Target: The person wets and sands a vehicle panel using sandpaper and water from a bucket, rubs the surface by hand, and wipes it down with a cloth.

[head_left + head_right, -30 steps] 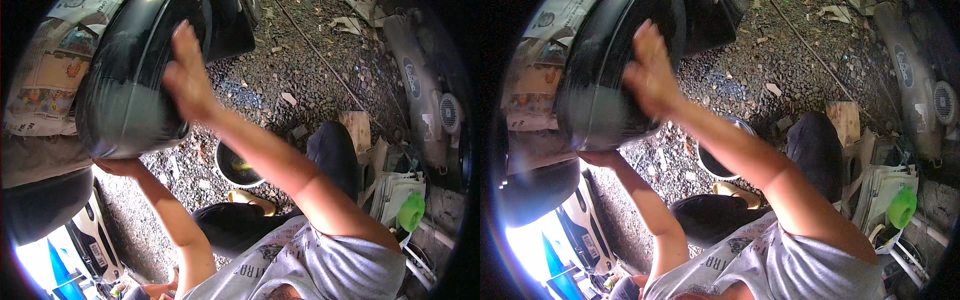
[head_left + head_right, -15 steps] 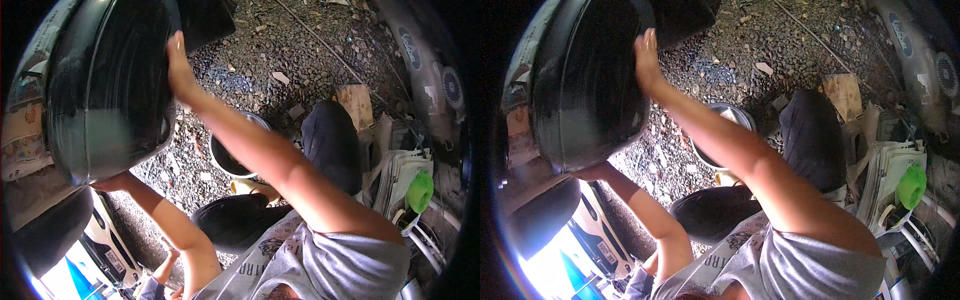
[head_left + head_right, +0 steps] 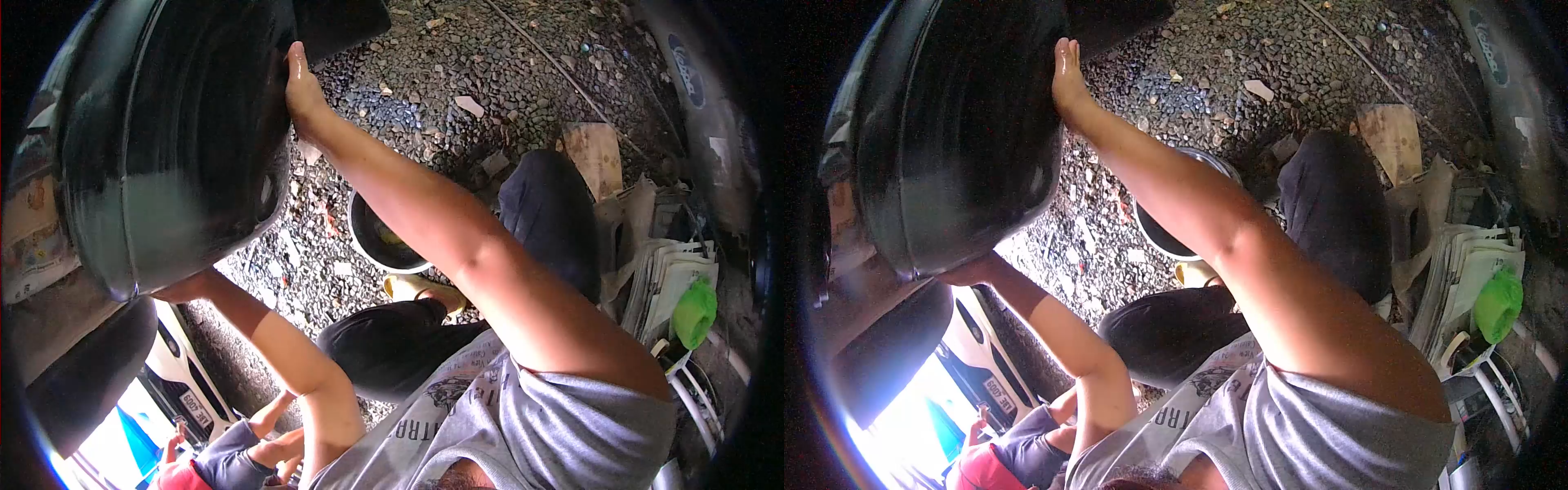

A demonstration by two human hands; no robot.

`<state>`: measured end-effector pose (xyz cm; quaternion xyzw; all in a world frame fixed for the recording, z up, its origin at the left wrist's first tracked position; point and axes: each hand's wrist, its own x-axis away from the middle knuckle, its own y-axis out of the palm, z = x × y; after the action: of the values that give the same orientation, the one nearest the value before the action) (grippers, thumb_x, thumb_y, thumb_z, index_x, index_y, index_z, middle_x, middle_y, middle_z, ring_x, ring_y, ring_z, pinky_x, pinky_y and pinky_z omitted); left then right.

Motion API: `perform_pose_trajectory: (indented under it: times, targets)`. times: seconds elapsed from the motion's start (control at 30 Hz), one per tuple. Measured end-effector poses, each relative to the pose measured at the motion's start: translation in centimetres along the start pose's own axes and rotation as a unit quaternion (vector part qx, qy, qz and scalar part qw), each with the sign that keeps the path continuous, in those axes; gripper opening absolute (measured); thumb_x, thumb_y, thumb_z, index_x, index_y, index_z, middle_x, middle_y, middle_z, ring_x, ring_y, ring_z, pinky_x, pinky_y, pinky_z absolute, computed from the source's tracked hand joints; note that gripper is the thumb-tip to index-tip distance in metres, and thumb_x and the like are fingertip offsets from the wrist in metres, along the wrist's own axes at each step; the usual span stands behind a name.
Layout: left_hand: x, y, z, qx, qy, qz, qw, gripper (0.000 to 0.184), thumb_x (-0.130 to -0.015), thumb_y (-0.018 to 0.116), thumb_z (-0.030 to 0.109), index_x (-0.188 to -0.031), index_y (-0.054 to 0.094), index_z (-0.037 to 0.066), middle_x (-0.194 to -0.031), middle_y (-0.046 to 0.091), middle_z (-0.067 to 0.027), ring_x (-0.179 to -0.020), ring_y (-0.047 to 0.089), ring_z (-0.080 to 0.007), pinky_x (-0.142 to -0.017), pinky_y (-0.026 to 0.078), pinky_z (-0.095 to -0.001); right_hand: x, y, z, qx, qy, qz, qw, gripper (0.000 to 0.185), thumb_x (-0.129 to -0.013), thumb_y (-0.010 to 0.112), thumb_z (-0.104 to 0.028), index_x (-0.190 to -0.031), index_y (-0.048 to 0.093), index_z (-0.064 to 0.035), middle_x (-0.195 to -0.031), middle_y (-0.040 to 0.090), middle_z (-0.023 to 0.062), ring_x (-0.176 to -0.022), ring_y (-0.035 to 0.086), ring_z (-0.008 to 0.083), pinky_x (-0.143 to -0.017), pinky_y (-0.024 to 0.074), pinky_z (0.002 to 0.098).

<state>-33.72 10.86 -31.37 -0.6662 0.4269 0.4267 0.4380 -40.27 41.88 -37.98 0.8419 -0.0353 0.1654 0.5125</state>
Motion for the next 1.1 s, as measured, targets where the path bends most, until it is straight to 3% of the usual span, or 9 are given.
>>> perform_pose_trajectory:
  times: [0.1,0.2,0.27,0.37,0.47,0.63,0.8,0.93,1.1]
  targets:
    - [0.7,0.4,0.0,0.135,-0.082,0.017,0.987,0.083,-0.082,0.071,0.056,-0.135,0.05,-0.004,-0.126,0.061,-0.0228,-0.113,0.062,-0.0392,-0.098,0.048,-0.0479,3.4,0.1,5.3,0.044,-0.237,-0.09,0.966,0.076,-0.107,0.024,-0.053,-0.158,0.008,0.0006,-0.164,0.011,0.0221,-0.151,0.012,0.0313,-0.124,0.0069,0.0401]
    - [0.5,0.1,-1.3,-0.005,0.096,0.028,0.995,0.08,-0.082,0.071,0.055,-0.132,0.052,-0.005,-0.124,0.062,-0.0255,-0.112,0.062,-0.0407,-0.097,0.048,-0.0497,8.6,0.5,13.4,0.196,-0.323,-0.015,0.926,0.068,-0.11,0.023,-0.035,-0.157,-0.011,-0.0001,-0.166,-0.016,0.0159,-0.154,-0.014,0.0269,-0.124,-0.004,0.0391]
    - [1.4,1.5,-3.4,-0.005,0.006,-0.04,0.999,0.085,-0.079,0.073,0.056,-0.136,0.05,-0.004,-0.129,0.06,-0.0239,-0.117,0.06,-0.0388,-0.099,0.046,-0.0483,10.3,0.8,13.6,0.062,-0.283,-0.057,0.955,0.07,-0.111,0.023,-0.038,-0.157,-0.014,-0.0013,-0.167,-0.019,0.0099,-0.153,-0.016,0.0226,-0.123,-0.0046,0.0355]
    - [0.8,0.4,-0.9,0.128,-0.082,-0.023,0.988,0.091,-0.076,0.074,0.06,-0.137,0.05,-0.003,-0.131,0.06,-0.0232,-0.121,0.059,-0.038,-0.1,0.045,-0.0483,2.6,-2.1,6.9,-0.18,0.014,-0.124,0.976,0.079,-0.106,0.03,-0.056,-0.158,0.015,0.0022,-0.165,0.021,0.0128,-0.15,0.022,0.0263,-0.124,0.0131,0.0377]
    - [0.9,0.8,-1.1,0.131,-0.019,0.028,0.991,0.09,-0.075,0.075,0.059,-0.136,0.051,-0.002,-0.131,0.06,-0.0228,-0.12,0.059,-0.0376,-0.101,0.044,-0.0493,2.8,-1.5,9.4,-0.127,-0.044,-0.039,0.99,0.082,-0.104,0.03,-0.062,-0.154,0.028,0.003,-0.158,0.038,0.0143,-0.141,0.037,0.027,-0.122,0.021,0.0408]
    - [0.6,0.5,-2.2,0.039,0.085,0.008,0.996,0.084,-0.085,0.066,0.061,-0.132,0.052,-0.007,-0.123,0.061,-0.0279,-0.109,0.063,-0.0422,-0.094,0.05,-0.0491,10.6,0.4,13.4,0.063,-0.15,-0.042,0.986,0.073,-0.109,0.02,-0.044,-0.156,-0.014,0.001,-0.166,-0.018,0.013,-0.153,-0.014,0.0212,-0.124,-0.0016,0.0327]
    - [1.1,0.5,-1.1,0.127,-0.035,0.023,0.991,0.089,-0.073,0.076,0.061,-0.134,0.054,0.001,-0.13,0.062,-0.0221,-0.115,0.061,-0.0395,-0.101,0.044,-0.0495,4.7,-0.7,1.5,0.038,-0.206,-0.197,0.958,0.081,-0.107,0.017,-0.057,-0.157,0.004,0.0059,-0.164,0.017,0.0182,-0.149,0.02,0.0244,-0.122,0.0131,0.0308]
    - [1.1,0.9,-2.2,-0.026,0.071,-0.032,0.997,0.085,-0.075,0.078,0.053,-0.135,0.052,0.0,-0.131,0.061,-0.0213,-0.116,0.061,-0.0399,-0.104,0.045,-0.0473,11.6,1.4,8.9,0.284,-0.434,-0.076,0.852,0.071,-0.108,0.021,-0.041,-0.158,-0.009,-0.0008,-0.165,-0.02,0.0206,-0.152,-0.018,0.0345,-0.123,-0.0029,0.0458]
    - [0.8,0.1,-0.8,0.125,-0.035,-0.044,0.991,0.083,-0.077,0.078,0.047,-0.139,0.049,0.001,-0.133,0.06,-0.0216,-0.119,0.06,-0.0385,-0.108,0.043,-0.0463,7.9,-0.7,8.9,0.185,-0.42,-0.167,0.872,0.071,-0.108,0.024,-0.042,-0.159,-0.002,-0.0006,-0.165,-0.011,0.0245,-0.153,-0.008,0.0406,-0.123,-0.0012,0.0511]
